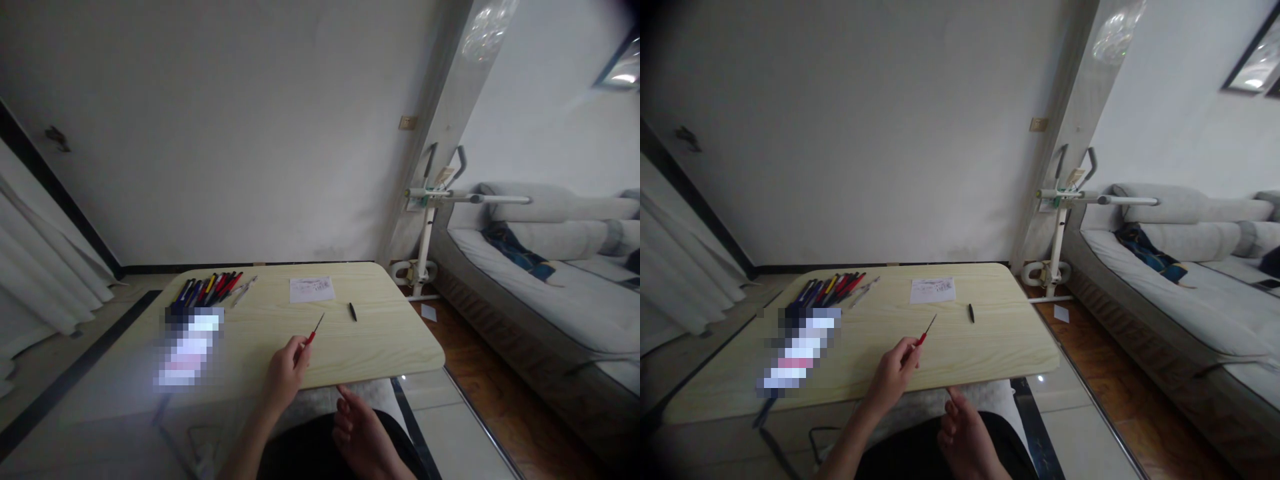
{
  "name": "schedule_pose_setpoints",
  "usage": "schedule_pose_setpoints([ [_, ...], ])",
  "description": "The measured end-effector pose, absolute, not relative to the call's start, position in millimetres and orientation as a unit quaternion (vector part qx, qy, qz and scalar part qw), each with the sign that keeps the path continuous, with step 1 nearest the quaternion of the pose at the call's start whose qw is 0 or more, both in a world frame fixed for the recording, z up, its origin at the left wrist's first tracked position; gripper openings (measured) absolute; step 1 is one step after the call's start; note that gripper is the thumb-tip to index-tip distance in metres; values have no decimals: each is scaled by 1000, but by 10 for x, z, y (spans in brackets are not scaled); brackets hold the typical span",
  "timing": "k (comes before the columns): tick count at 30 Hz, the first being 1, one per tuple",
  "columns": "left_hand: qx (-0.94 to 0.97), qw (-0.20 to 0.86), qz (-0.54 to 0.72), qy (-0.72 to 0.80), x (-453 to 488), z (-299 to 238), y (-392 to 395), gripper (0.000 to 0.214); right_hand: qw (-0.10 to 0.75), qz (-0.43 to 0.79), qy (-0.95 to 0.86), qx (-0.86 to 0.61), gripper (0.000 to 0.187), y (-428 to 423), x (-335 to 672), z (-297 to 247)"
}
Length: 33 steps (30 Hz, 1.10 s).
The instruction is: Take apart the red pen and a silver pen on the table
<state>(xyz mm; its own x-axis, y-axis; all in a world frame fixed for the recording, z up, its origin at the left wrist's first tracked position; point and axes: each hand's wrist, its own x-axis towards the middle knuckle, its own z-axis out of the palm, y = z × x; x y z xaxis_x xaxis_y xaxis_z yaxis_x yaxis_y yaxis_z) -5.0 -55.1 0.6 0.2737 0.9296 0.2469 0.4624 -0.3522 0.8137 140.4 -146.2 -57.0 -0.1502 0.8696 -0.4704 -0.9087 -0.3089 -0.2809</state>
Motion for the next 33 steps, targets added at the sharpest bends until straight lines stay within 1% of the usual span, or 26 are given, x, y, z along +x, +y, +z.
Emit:
schedule_pose_setpoints([
  [3, 734, 314, 367, 477, -51, 8, -547, 23, 618, 704, -27, -349, 31, -1427, 1351, -674],
  [6, 735, 314, 365, 477, -47, -1, -544, 23, 629, 639, -111, -428, 38, -1366, 1344, -770],
  [10, 735, 311, 370, 476, -42, -14, -544, 22, 613, 531, -256, -526, 41, -1306, 1392, -867],
  [14, 735, 312, 368, 477, -44, -15, -550, 23, 590, 452, -347, -572, 44, -1288, 1439, -944],
  [20, 727, 320, 376, 477, -41, -1, -556, 24, 579, 403, -401, -584, 43, -1274, 1487, -1032],
  [24, 722, 326, 380, 477, -40, 2, -554, 25, 589, 381, -400, -590, 39, -1257, 1502, -1039],
  [28, 721, 324, 385, 477, -43, 0, -553, 25, 590, 394, -405, -577, 31, -1270, 1558, -945],
  [30, 721, 322, 389, 474, -44, 1, -553, 24, 551, 406, -459, -567, 23, -1320, 1631, -838],
  [31, 722, 321, 391, 473, -44, 3, -552, 23, 512, 412, -510, -555, 17, -1359, 1676, -767],
  [33, 721, 321, 393, 472, -45, 5, -547, 23, 404, 425, -611, -532, 9, -1451, 1768, -592],
])
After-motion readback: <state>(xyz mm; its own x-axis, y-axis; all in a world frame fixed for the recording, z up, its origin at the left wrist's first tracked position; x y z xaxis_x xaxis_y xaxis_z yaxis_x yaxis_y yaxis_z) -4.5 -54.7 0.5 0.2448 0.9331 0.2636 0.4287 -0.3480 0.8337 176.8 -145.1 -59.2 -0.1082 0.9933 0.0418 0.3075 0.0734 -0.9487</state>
